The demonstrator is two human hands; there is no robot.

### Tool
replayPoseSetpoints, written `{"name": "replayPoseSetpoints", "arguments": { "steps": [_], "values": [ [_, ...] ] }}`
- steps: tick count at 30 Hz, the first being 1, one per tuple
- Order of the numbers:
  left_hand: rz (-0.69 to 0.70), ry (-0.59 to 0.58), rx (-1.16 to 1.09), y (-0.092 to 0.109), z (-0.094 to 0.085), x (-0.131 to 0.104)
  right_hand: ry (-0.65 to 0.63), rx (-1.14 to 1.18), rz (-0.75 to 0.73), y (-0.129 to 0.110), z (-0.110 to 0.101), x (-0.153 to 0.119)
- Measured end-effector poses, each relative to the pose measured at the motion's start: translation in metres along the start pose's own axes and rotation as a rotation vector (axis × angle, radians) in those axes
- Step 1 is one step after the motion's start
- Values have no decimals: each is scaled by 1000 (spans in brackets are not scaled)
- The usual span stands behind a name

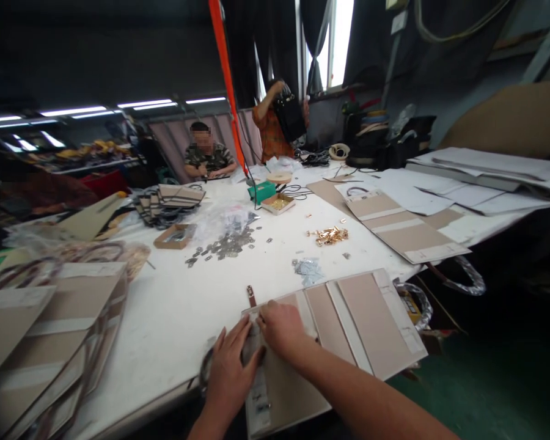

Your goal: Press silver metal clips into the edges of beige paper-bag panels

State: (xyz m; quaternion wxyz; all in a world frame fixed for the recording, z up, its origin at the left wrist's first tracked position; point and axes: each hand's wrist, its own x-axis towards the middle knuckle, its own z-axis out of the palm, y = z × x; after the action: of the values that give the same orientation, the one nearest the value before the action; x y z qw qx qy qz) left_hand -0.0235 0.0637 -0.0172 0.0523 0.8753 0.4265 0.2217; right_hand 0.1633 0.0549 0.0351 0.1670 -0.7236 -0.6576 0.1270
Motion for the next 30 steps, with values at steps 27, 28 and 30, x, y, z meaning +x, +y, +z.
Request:
{"name": "replayPoseSetpoints", "arguments": {
  "steps": [27, 28, 30],
  "values": [
    [20, -107, 145, -3, -16, 16, -158, -70, -11, -23, -11, 15],
    [21, -110, 148, -3, -17, 16, -164, -62, -17, -20, -15, 19],
    [15, -112, 144, -3, -18, 14, -174, -45, -20, -5, -29, 31]
  ]
}}
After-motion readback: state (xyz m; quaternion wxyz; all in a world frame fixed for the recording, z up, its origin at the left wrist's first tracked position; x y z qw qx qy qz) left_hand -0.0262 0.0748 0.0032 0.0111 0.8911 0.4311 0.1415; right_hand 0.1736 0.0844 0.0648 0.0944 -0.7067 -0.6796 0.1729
